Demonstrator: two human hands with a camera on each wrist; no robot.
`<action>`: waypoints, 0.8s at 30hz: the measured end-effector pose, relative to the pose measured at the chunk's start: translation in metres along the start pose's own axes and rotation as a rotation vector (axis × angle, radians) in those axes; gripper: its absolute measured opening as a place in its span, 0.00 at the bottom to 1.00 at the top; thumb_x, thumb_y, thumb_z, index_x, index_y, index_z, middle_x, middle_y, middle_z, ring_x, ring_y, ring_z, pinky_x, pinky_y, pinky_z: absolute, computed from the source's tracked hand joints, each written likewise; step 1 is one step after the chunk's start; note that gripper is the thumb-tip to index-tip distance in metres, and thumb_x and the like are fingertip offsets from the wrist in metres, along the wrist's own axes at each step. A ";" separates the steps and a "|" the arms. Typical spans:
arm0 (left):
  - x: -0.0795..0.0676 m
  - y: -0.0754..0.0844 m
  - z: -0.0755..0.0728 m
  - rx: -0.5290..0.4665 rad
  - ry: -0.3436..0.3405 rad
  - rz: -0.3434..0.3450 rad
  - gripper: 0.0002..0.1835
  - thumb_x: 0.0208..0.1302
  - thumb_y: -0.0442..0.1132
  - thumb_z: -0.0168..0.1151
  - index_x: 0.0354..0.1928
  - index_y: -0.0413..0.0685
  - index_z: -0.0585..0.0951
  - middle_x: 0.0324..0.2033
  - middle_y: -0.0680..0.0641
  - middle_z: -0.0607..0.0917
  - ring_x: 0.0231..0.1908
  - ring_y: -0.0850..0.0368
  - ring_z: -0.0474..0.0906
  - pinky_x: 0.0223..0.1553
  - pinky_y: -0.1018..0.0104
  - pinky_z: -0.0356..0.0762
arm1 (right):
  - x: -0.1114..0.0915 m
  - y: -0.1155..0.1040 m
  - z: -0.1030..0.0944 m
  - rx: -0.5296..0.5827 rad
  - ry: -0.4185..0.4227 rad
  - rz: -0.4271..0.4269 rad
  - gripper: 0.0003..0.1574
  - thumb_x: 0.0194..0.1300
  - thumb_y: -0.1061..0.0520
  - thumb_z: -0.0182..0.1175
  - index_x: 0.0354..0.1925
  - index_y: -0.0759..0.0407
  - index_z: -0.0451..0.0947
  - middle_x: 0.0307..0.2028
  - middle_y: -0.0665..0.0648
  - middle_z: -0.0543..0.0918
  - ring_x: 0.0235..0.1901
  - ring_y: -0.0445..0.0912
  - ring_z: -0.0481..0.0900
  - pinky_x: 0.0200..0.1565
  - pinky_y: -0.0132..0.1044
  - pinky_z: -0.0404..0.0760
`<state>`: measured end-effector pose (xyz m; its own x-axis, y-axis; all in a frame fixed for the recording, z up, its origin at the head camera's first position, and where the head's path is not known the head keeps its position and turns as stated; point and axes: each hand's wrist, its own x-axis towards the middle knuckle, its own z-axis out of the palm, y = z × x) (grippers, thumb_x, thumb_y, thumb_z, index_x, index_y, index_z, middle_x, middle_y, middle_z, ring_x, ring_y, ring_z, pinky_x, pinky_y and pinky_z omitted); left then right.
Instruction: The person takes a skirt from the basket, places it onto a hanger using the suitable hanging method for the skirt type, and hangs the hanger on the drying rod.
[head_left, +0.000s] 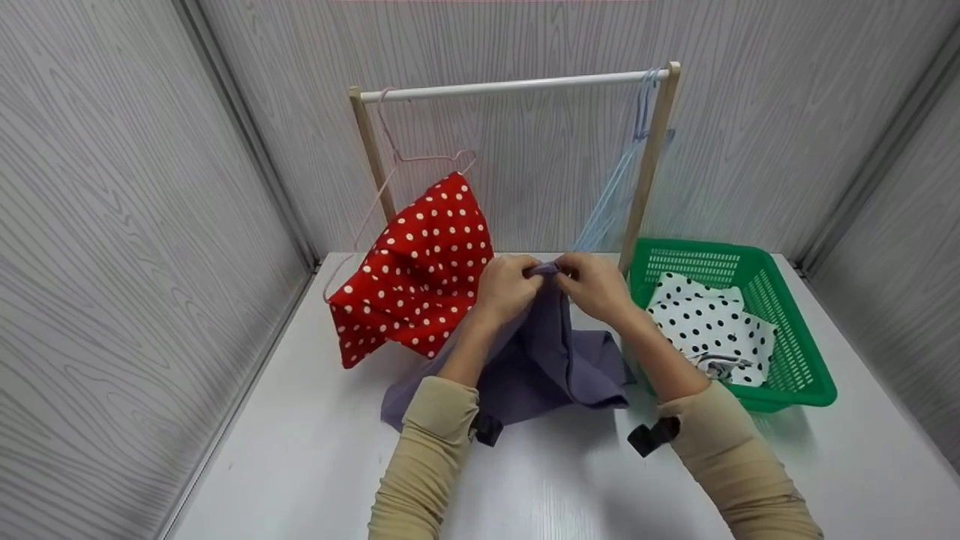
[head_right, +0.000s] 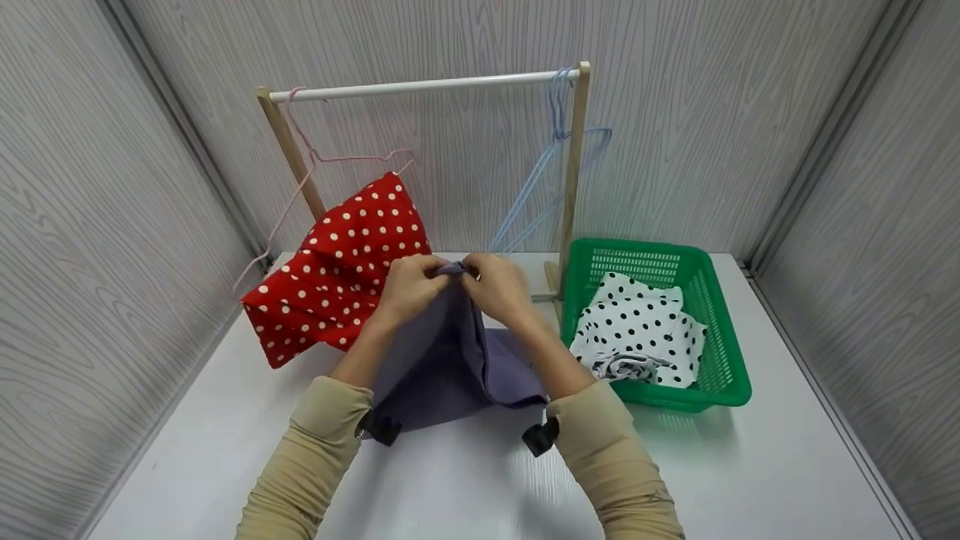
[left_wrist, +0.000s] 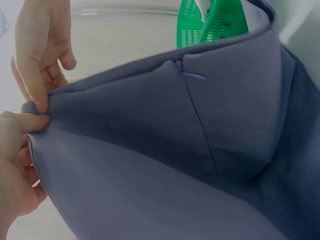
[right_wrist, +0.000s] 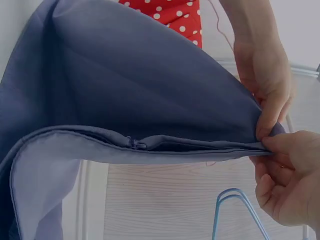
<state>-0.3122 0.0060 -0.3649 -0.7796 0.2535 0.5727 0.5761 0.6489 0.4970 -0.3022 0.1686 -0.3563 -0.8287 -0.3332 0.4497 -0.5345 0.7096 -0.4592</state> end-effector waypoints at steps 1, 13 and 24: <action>-0.002 -0.002 0.000 -0.011 -0.009 -0.005 0.06 0.53 0.32 0.61 0.32 0.42 0.85 0.27 0.47 0.85 0.27 0.54 0.78 0.32 0.64 0.73 | 0.000 0.000 0.001 0.000 0.020 -0.007 0.10 0.63 0.61 0.55 0.39 0.63 0.80 0.30 0.58 0.80 0.28 0.50 0.76 0.31 0.43 0.73; -0.034 -0.047 -0.023 0.315 -0.037 -0.012 0.19 0.40 0.24 0.54 0.10 0.51 0.57 0.10 0.55 0.55 0.15 0.57 0.56 0.25 0.57 0.68 | -0.002 0.013 -0.038 0.034 0.308 -0.027 0.08 0.62 0.65 0.56 0.38 0.66 0.80 0.32 0.60 0.79 0.33 0.51 0.76 0.34 0.45 0.71; -0.047 -0.072 -0.067 0.341 -0.005 -0.118 0.11 0.46 0.25 0.56 0.11 0.42 0.77 0.09 0.50 0.72 0.16 0.57 0.60 0.26 0.60 0.66 | -0.021 0.048 -0.078 0.075 0.418 0.065 0.10 0.63 0.64 0.54 0.39 0.69 0.80 0.35 0.63 0.80 0.35 0.48 0.75 0.36 0.33 0.68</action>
<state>-0.3009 -0.1007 -0.3839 -0.8374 0.1658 0.5208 0.3679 0.8757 0.3128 -0.2973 0.2582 -0.3279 -0.7309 0.0016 0.6825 -0.5069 0.6683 -0.5444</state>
